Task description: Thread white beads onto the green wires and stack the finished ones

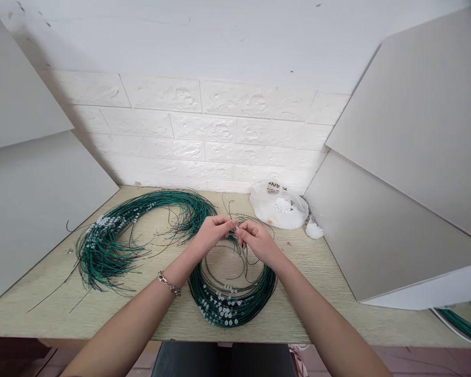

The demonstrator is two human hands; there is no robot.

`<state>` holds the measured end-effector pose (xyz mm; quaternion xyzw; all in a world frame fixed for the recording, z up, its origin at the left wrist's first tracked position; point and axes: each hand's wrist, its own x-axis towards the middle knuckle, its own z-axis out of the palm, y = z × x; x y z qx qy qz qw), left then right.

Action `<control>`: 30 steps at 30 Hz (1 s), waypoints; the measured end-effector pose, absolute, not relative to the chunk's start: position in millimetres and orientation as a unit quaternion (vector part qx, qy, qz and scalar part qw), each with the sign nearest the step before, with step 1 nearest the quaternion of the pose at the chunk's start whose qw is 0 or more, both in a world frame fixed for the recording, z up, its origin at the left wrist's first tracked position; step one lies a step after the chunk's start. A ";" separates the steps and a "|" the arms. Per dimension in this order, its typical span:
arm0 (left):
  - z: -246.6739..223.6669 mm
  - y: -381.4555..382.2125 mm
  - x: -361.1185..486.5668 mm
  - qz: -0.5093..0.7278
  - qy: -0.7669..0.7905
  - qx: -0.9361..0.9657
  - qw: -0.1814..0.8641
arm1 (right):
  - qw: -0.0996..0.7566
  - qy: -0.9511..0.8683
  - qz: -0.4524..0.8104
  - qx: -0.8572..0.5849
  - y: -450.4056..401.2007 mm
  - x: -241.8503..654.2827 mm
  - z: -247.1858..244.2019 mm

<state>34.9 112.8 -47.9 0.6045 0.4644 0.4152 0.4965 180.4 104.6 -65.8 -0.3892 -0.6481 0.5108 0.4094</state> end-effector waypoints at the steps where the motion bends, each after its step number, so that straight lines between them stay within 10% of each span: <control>1: -48.3 112.8 35.0 0.419 0.466 0.596 0.502 | 0.411 -0.647 0.507 -0.395 104.7 180.1 -66.4; 12: -56.3 120.2 30.8 0.420 0.510 0.644 0.386 | 0.396 -0.650 0.470 -0.447 106.0 179.3 -72.3; 30: -55.4 119.0 35.3 0.445 0.483 0.557 0.509 | 0.390 -0.657 0.458 -0.453 107.7 178.0 -77.0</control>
